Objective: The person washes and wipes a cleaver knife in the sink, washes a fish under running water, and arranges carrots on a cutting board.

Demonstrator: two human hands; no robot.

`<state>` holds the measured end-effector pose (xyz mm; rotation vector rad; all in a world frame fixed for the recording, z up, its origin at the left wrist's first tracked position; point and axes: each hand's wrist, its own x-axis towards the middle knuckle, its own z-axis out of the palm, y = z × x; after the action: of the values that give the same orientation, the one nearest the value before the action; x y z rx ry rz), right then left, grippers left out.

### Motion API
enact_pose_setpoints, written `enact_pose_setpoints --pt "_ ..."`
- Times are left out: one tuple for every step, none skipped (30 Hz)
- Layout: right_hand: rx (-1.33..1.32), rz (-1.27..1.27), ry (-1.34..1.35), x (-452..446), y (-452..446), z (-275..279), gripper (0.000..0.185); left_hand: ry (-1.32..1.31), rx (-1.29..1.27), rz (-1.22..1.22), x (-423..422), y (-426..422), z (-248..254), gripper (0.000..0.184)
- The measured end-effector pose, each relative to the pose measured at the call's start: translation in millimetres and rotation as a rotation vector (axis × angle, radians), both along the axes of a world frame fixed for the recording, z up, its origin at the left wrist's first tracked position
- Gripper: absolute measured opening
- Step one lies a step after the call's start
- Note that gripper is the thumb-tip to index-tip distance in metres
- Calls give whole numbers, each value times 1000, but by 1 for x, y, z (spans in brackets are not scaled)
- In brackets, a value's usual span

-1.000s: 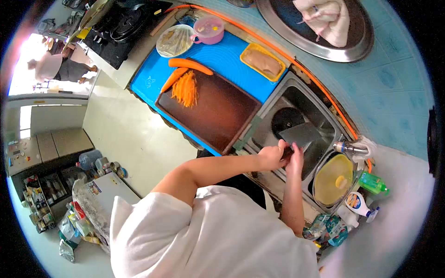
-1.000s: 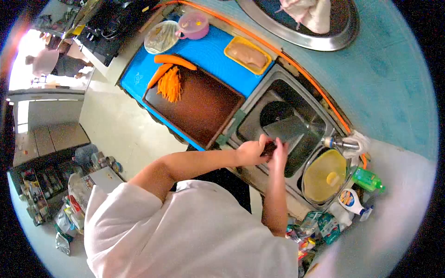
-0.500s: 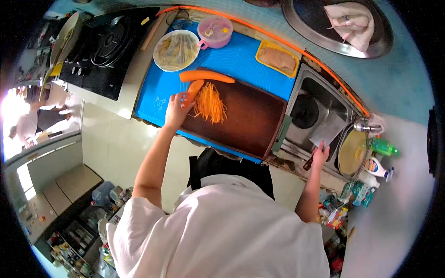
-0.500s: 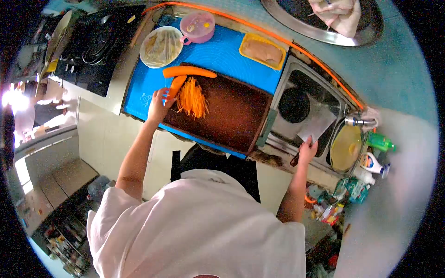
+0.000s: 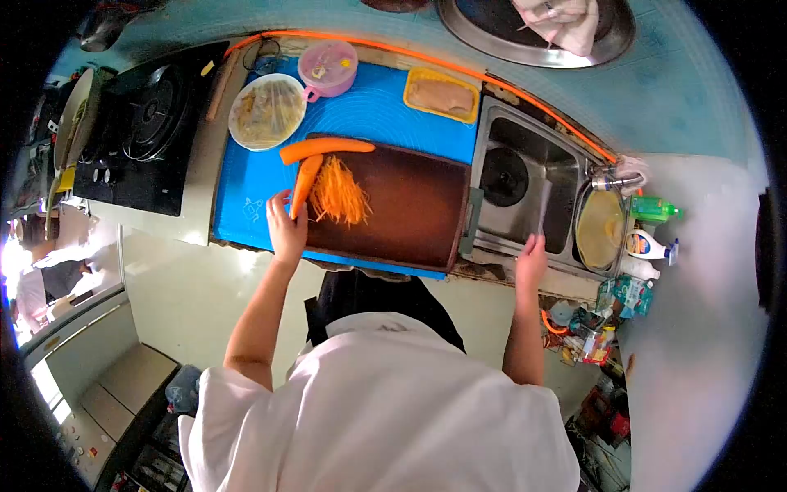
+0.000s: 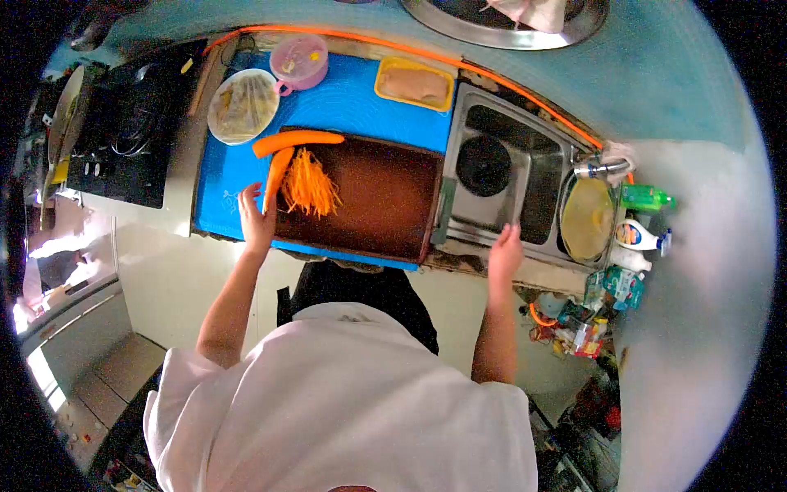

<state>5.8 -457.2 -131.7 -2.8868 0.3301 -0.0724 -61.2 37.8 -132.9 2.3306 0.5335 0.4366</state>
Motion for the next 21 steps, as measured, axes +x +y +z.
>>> enact_pose_setpoints --pt "73 63 19 6 19 21 39 10 -2 19 -2 -3 3 34" --pt "151 135 38 12 35 32 44 -5 25 16 -4 -5 3 34" --pt "171 229 64 11 46 23 55 -14 58 19 -9 -4 3 34" --pt "198 320 89 8 56 18 60 -19 27 39 -15 -5 4 35" --pt "223 418 112 5 70 17 65 -27 -5 64 -20 -7 5 35" --pt "201 464 145 3 82 14 69 1 5 88 -27 -7 4 36" --pt "174 517 177 2 93 10 73 -5 -9 127 -35 -9 5 36" --pt "121 584 152 1 104 7 75 -11 -23 171 -43 -12 10 36" --pt "67 638 113 1 113 1 75 -12 -39 218 -54 -16 13 36" --pt "96 665 104 0 121 -5 75 -30 -48 245 -70 -17 15 36" --pt "121 691 103 -2 126 -10 75 -37 -67 311 -87 -19 15 35" --pt "161 703 140 -4 130 -15 71 -30 -50 360 -110 -20 17 35" --pt "163 716 145 -4 137 -21 69 -27 -36 408 -133 -18 17 35" --pt "159 725 155 -7 142 -24 66 17 -40 481 -162 -17 15 36" --pt "152 732 165 -9 142 -26 64 19 -45 574 -193 -15 9 38" --pt "76 736 230 -9 146 -28 59 0 -103 678 -223 -14 7 37" --pt "70 772 224 -10 146 -27 62 -31 -136 781 -260 -10 -9 36" --pt "47 825 217 -10 150 -23 62 50 -156 893 -297 -7 -19 35" --pt "25 877 211 -12 154 -17 63 75 -184 980 -331 -6 -28 35" --pt "-30 901 246 -12 156 -20 63 98 -209 1070 -364 -4 -35 35" --pt "-82 928 276 -7 156 -29 64 118 -232 1163 -395 -3 -43 35"
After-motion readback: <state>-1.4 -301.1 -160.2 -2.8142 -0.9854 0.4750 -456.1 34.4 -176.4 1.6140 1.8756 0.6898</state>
